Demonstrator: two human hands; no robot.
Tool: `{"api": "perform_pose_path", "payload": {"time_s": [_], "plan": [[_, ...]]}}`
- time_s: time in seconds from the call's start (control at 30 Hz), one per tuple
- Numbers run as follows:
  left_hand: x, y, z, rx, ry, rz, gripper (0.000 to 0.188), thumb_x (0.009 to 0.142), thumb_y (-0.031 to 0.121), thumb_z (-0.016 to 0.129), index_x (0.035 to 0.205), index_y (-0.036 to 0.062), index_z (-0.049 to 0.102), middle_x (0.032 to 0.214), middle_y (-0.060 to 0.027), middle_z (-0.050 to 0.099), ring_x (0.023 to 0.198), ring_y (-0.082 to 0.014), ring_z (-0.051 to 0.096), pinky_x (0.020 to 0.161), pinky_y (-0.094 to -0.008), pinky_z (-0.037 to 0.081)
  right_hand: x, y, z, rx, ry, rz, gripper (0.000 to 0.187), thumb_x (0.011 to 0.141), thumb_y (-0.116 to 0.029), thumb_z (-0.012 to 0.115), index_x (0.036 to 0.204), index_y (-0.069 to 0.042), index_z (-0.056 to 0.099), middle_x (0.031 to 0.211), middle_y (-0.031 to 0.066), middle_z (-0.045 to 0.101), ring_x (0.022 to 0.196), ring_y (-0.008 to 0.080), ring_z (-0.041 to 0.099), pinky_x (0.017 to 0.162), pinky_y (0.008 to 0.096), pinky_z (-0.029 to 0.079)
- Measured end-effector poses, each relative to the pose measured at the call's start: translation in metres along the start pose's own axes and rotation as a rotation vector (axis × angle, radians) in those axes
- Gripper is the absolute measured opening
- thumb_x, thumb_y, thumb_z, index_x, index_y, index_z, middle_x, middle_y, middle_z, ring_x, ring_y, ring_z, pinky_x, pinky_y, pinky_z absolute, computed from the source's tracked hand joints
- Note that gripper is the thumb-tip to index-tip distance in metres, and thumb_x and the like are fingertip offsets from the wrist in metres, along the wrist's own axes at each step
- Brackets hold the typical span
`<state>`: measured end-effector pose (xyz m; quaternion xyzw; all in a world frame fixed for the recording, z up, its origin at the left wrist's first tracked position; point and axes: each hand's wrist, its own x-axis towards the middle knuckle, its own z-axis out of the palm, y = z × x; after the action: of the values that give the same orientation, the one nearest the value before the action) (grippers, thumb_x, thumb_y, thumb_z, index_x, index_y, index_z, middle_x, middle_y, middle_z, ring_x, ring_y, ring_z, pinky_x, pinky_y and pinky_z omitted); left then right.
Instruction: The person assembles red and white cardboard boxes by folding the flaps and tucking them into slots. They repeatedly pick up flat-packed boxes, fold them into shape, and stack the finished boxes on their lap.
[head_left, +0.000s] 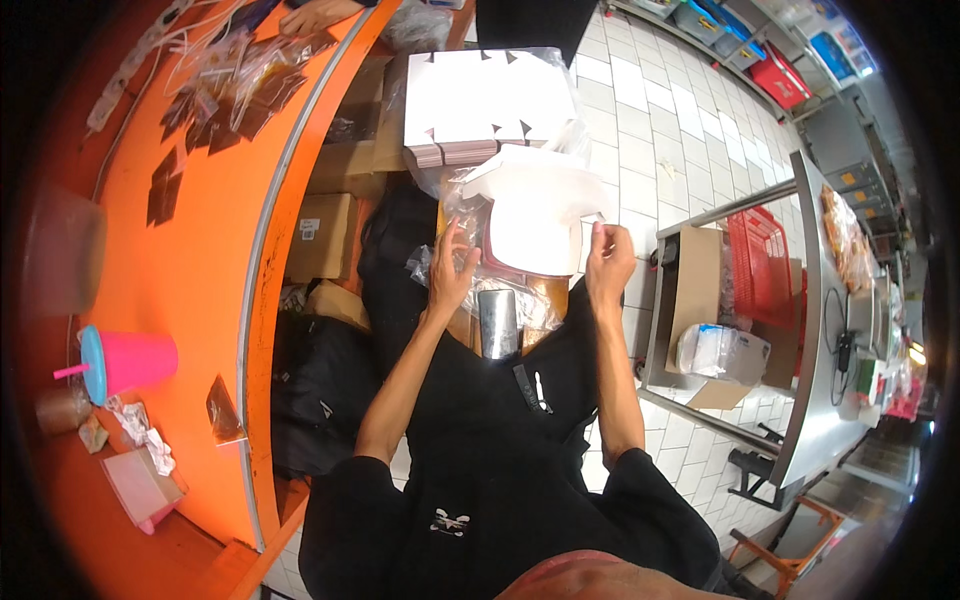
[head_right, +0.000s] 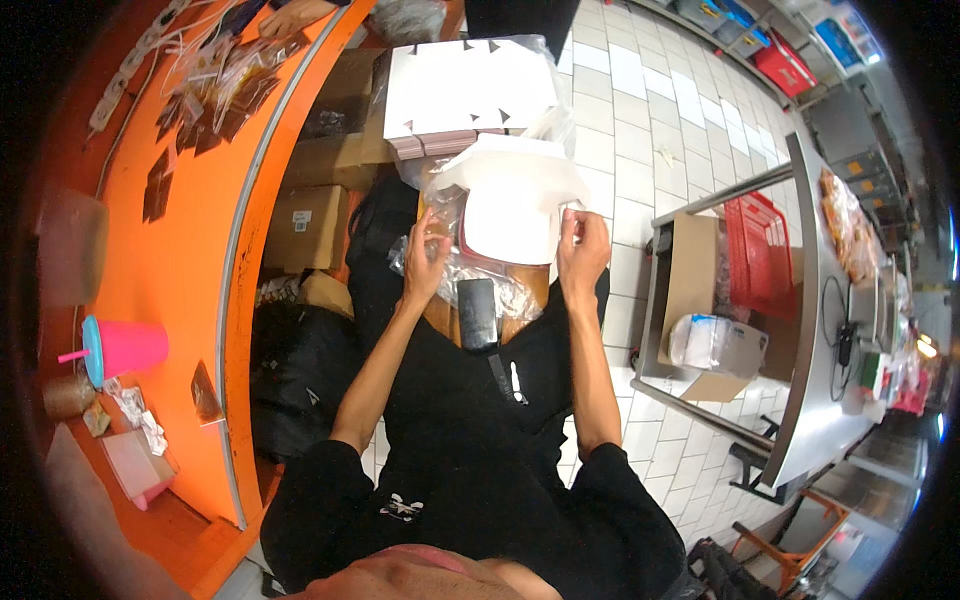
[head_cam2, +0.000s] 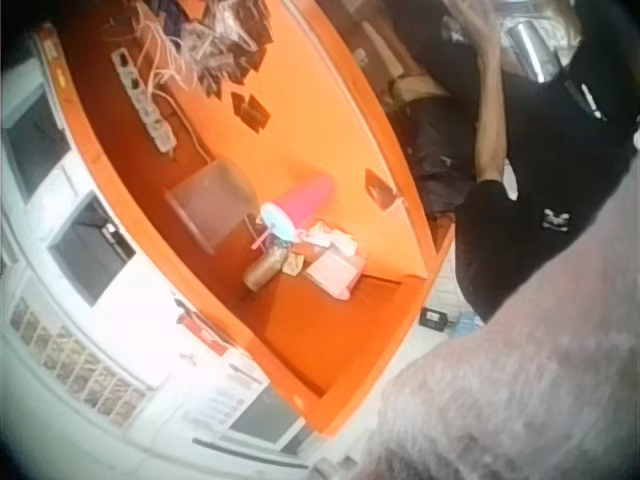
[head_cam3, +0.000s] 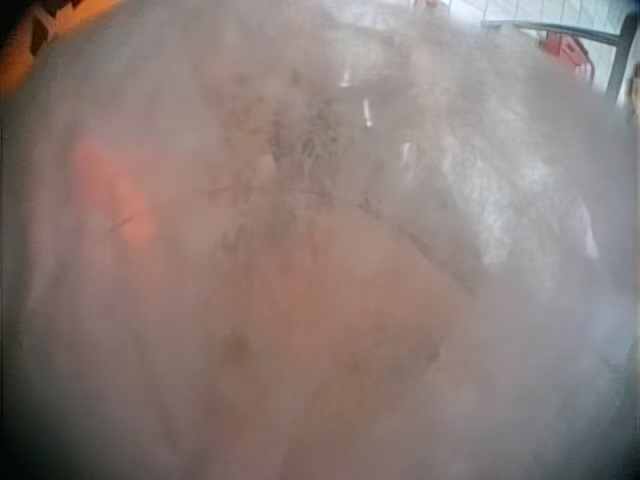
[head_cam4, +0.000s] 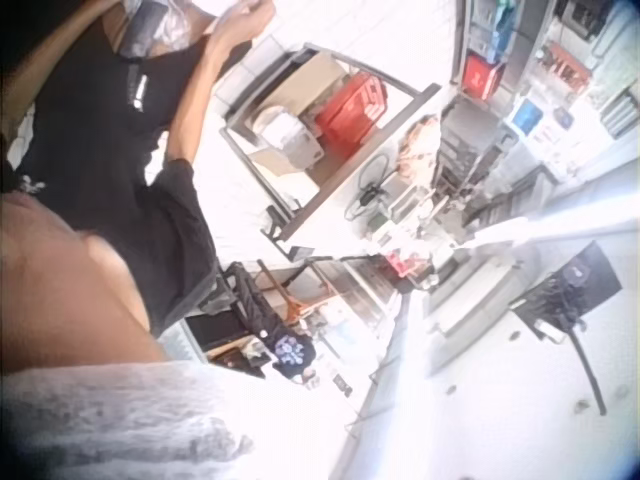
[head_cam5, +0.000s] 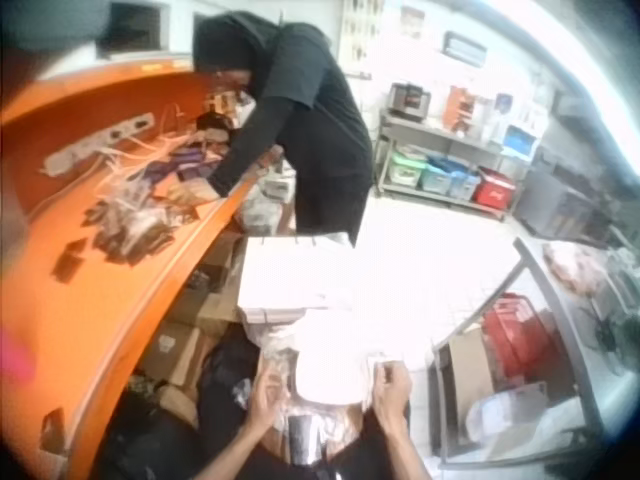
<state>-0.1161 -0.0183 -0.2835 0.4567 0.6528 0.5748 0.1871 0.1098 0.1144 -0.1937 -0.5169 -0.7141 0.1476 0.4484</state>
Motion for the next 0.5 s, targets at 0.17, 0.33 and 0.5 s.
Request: {"api": "perform_pose_path", "payload": {"time_s": [0.17, 0.33, 0.5], "plan": [[-0.037, -0.002, -0.019, -0.035, 0.046, -0.123, 0.035, 0.098, 0.021, 0.067, 0.128, 0.0038, 0.062, 0.104, -0.0122, 0.070, 0.087, -0.0227, 0.069, 0.080, -0.0352, 0.054, 0.088, -0.070, 0.016, 0.216, -0.005, -0.369, 0.019, 0.096, -0.011, 0.069, 0.084, 0.002, 0.064, 0.073, 0.0088, 0.061, 0.064, 0.0162, 0.053, 0.061, 0.0311, 0.045], [-0.030, -0.008, -0.023, -0.031, 0.029, -0.038, 0.019, 0.097, 0.017, 0.069, 0.109, 0.0015, 0.069, 0.094, -0.0128, 0.072, 0.079, -0.0232, 0.071, 0.071, -0.0344, 0.054, 0.169, -0.089, 0.131, -0.040, -0.723, -0.432, 0.025, 0.089, -0.021, 0.073, 0.110, -0.008, 0.071, 0.112, 0.0158, 0.072, 0.106, 0.0331, 0.068, 0.093, 0.0425, 0.052], [-0.026, -0.018, -0.023, -0.061, 0.006, -0.035, 0.018, 0.098, 0.018, 0.068, 0.107, 0.0021, 0.069, 0.101, -0.0131, 0.073, 0.085, -0.0254, 0.072, 0.073, -0.0346, 0.056, 0.185, -0.089, 0.241, -0.498, -1.010, -0.670, 0.092, 0.070, -0.031, 0.091, 0.150, -0.013, 0.050, 0.149, 0.0183, 0.053, 0.134, 0.0402, 0.052, 0.119, 0.0428, 0.039]]}}
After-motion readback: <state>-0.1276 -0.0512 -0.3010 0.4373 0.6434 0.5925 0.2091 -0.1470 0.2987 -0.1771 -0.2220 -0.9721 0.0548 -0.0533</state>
